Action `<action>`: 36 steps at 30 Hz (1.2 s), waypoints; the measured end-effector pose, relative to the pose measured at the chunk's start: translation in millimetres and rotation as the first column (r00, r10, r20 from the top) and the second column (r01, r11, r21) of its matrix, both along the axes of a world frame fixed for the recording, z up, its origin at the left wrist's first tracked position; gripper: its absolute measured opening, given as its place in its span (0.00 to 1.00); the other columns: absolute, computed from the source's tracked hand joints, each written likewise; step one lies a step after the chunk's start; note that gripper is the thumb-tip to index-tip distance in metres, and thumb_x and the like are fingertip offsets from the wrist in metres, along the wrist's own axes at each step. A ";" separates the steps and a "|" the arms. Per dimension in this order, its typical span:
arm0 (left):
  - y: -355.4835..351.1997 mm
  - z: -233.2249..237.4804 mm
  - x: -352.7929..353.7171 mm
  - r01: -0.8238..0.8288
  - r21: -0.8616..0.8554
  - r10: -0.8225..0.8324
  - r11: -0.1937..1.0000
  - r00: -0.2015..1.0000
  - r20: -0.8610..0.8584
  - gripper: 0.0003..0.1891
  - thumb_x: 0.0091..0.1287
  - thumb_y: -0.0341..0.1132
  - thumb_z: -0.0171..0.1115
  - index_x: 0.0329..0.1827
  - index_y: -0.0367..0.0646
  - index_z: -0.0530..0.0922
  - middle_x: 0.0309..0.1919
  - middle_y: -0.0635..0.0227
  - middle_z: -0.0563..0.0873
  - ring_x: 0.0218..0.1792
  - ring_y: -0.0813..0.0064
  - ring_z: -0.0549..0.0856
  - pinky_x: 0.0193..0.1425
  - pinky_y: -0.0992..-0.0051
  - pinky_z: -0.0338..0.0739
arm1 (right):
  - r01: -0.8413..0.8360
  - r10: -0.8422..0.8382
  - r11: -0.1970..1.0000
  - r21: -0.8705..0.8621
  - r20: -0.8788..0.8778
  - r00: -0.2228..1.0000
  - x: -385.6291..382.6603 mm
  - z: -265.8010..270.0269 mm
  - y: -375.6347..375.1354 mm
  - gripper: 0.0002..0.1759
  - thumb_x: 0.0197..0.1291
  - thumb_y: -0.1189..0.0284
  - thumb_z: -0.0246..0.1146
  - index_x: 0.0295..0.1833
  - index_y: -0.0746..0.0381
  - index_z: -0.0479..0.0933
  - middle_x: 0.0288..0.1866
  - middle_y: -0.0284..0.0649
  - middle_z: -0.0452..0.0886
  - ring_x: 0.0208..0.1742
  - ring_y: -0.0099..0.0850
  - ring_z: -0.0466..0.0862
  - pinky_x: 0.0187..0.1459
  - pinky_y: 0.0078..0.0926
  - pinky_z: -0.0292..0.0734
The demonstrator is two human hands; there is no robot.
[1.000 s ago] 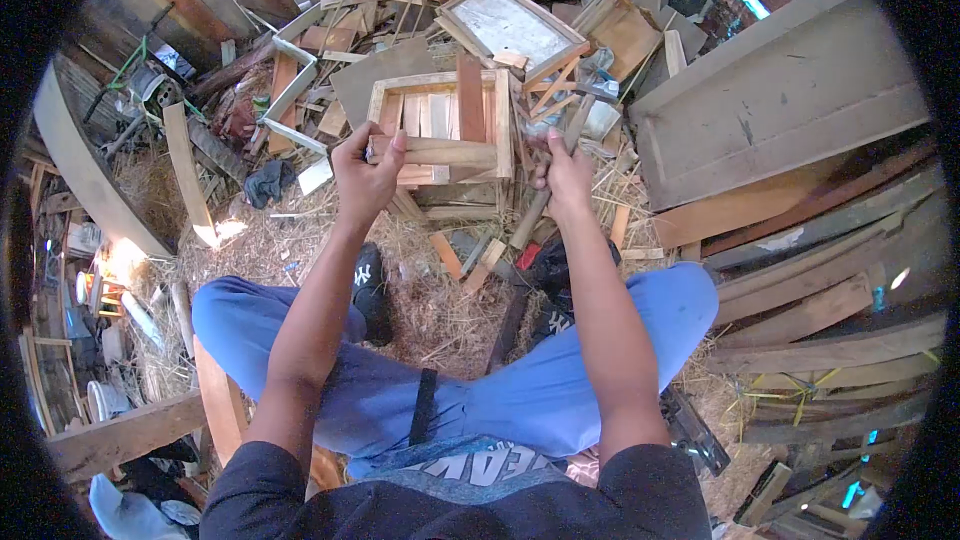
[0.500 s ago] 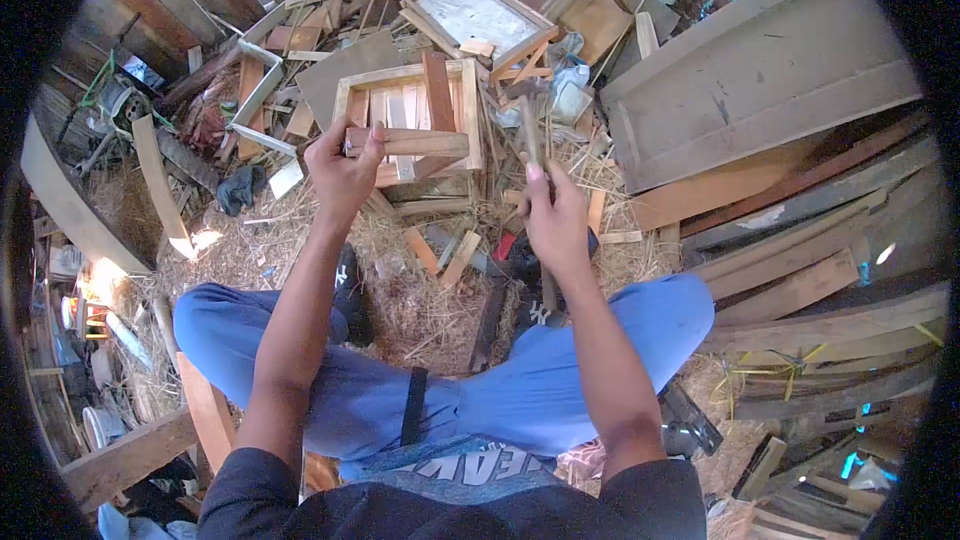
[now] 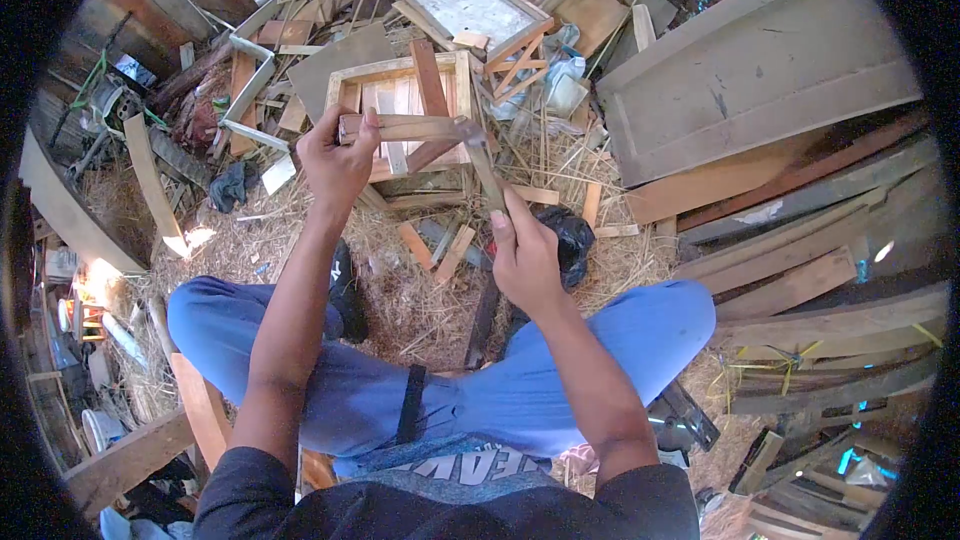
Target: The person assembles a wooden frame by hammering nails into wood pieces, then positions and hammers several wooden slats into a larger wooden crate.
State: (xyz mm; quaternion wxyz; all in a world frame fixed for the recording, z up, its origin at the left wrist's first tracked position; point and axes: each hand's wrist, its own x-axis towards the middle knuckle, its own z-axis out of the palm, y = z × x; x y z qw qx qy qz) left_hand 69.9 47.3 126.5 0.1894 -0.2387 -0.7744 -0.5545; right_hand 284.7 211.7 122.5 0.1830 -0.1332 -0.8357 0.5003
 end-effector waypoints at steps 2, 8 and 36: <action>-0.4 -0.8 0.8 -0.015 -0.030 0.014 0.999 1.000 -0.018 0.15 0.63 0.34 0.76 0.28 0.36 0.77 0.16 0.64 0.75 0.20 0.81 0.69 0.24 0.73 0.68 | -0.001 0.000 1.000 -0.014 -0.063 0.998 -1.6 -5.2 -2.0 0.22 0.81 0.71 0.53 0.74 0.67 0.71 0.50 0.62 0.85 0.45 0.56 0.88 0.49 0.37 0.81; -0.5 -2.8 -2.8 0.006 0.031 -0.005 0.999 1.000 -0.022 0.14 0.64 0.32 0.73 0.28 0.35 0.77 0.16 0.67 0.76 0.20 0.85 0.70 0.23 0.75 0.67 | 0.147 -0.154 0.987 0.062 0.130 0.979 -9.6 -1.0 2.3 0.23 0.78 0.75 0.55 0.74 0.67 0.71 0.55 0.63 0.85 0.48 0.50 0.91 0.50 0.38 0.84; -8.1 0.8 1.6 -0.018 -0.019 0.018 1.000 1.000 -0.011 0.14 0.65 0.34 0.72 0.28 0.35 0.77 0.16 0.65 0.77 0.21 0.86 0.73 0.25 0.74 0.70 | 0.029 -0.029 0.976 0.216 -0.005 1.000 -18.9 -11.4 -1.4 0.24 0.76 0.78 0.57 0.75 0.68 0.71 0.39 0.60 0.85 0.37 0.44 0.91 0.39 0.37 0.82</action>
